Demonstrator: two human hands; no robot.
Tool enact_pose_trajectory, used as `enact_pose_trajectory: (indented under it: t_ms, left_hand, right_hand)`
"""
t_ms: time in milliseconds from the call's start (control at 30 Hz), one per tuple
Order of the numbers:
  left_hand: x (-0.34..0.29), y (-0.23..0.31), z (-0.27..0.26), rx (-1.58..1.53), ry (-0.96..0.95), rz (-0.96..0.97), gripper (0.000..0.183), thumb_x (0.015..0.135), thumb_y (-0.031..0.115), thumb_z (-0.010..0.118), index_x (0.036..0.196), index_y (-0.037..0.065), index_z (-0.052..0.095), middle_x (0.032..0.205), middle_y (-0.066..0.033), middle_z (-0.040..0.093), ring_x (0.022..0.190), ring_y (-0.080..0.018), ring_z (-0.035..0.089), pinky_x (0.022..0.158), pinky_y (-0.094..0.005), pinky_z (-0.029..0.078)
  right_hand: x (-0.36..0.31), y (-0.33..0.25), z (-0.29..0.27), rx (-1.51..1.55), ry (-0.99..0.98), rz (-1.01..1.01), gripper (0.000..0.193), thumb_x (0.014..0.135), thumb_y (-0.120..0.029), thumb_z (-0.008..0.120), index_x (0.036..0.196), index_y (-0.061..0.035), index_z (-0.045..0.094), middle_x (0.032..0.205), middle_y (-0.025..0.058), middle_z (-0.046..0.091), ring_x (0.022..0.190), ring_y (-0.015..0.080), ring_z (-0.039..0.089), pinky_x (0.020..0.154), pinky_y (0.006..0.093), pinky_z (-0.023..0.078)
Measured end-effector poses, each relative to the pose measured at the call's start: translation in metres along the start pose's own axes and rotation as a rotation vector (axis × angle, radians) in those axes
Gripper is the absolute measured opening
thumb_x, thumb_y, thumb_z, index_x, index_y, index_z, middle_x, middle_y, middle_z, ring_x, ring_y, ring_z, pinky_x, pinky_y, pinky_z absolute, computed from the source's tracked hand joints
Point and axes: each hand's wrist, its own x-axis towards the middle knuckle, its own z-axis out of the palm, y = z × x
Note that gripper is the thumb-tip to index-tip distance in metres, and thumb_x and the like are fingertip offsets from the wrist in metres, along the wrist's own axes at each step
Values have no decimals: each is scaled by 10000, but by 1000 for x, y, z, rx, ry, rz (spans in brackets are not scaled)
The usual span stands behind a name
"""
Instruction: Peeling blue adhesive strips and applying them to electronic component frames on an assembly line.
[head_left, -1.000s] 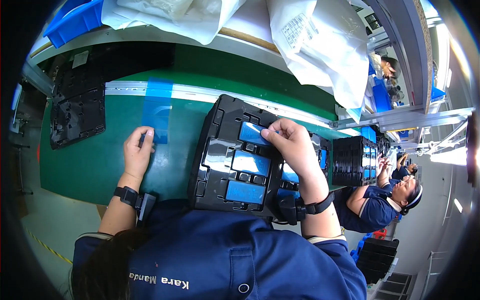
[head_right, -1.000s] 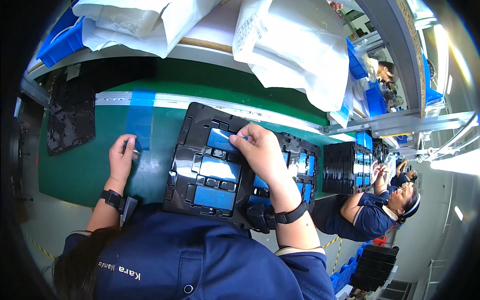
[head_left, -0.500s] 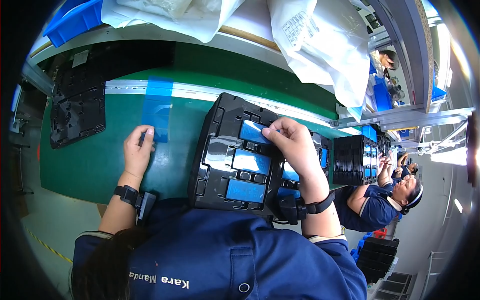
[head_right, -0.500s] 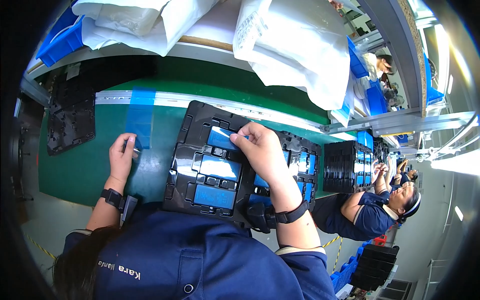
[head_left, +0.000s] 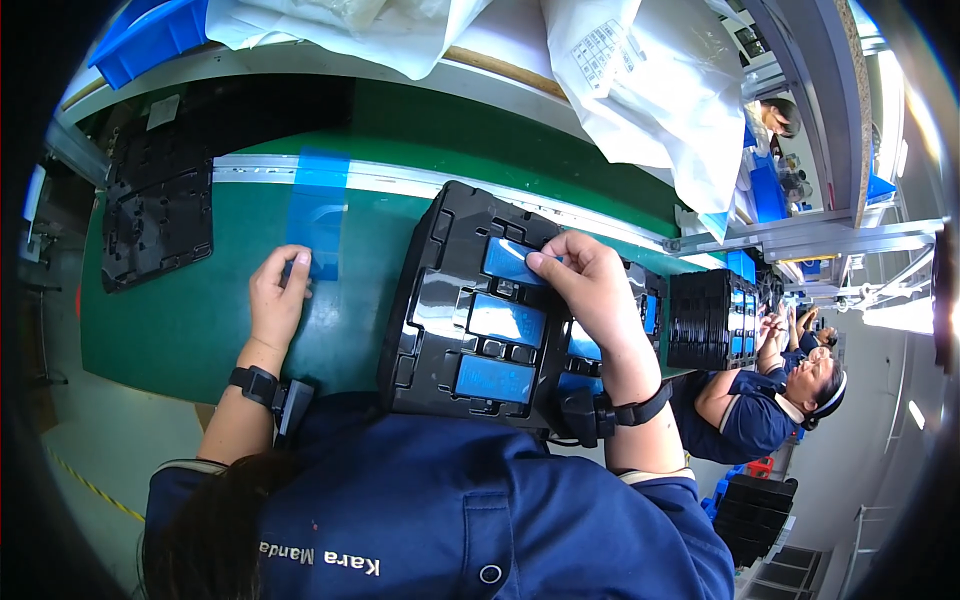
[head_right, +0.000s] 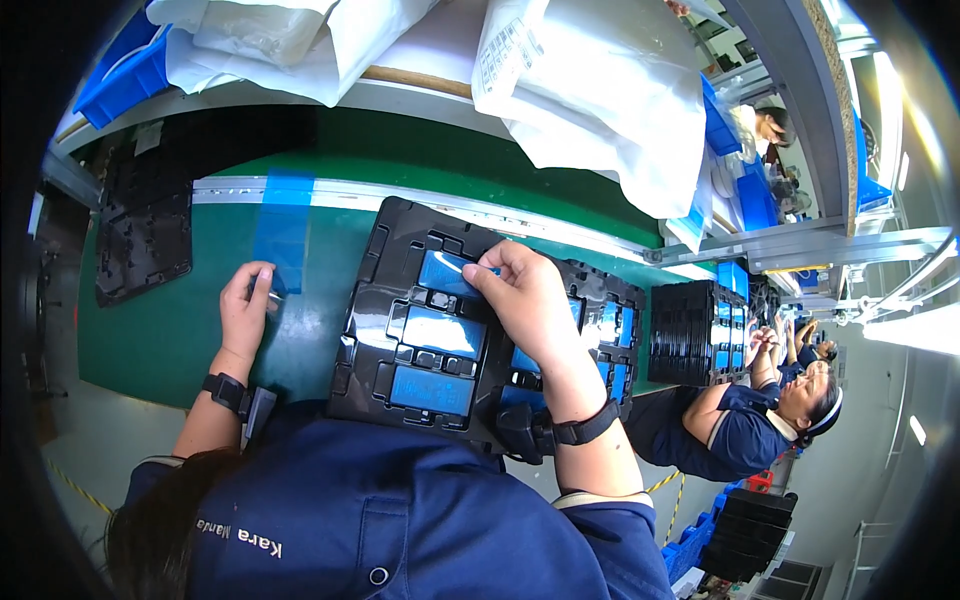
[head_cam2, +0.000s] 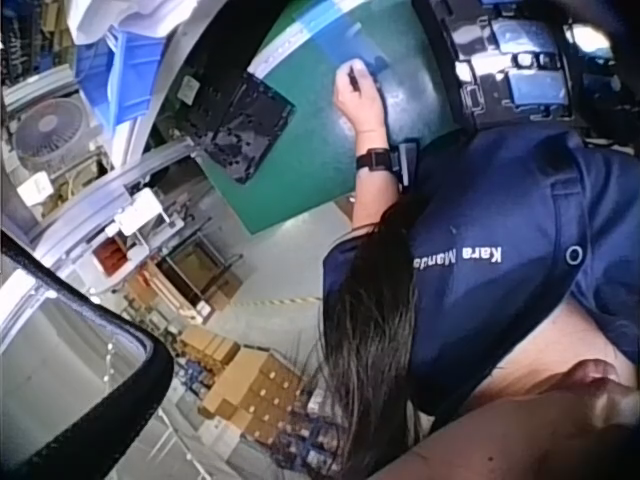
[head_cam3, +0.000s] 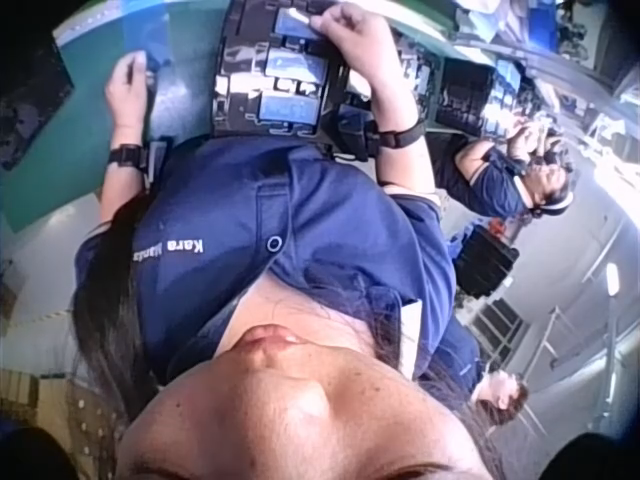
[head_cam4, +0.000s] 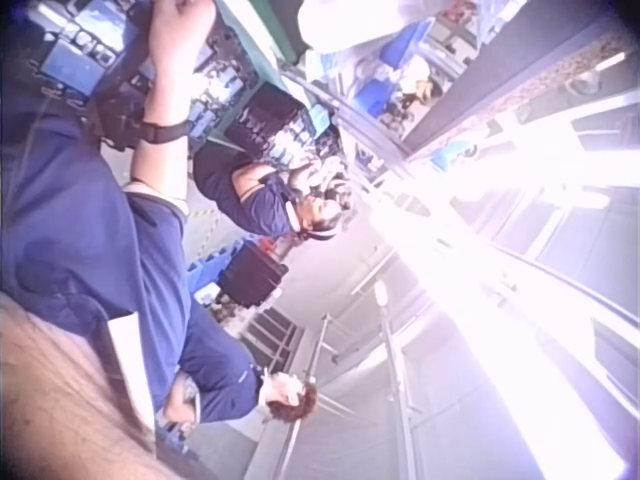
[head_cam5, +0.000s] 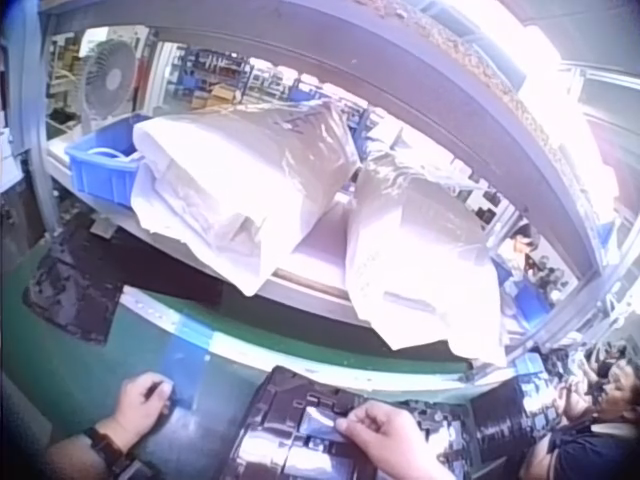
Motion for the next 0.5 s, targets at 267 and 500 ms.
enact_pose_trajectory:
  t_ms: [267, 500]
  left_hand:
    - [0, 1, 1, -7, 7, -6, 215, 898, 215, 568, 904, 3, 603, 756, -38, 576, 577, -71, 524, 496, -210, 457]
    - [1, 0, 1, -10, 7, -4, 205, 897, 209, 571, 903, 7, 606, 742, -23, 572, 562, -70, 522, 499, -203, 447]
  right_hand:
    - [2, 1, 6, -156, 63, -57, 194, 766, -173, 679, 782, -5, 583, 589, 72, 518, 540, 145, 486, 528, 278, 395]
    - [-4, -3, 12, -386, 169, -217, 200, 774, -167, 671, 828, -3, 570, 657, 131, 543, 576, 243, 523, 556, 338, 424]
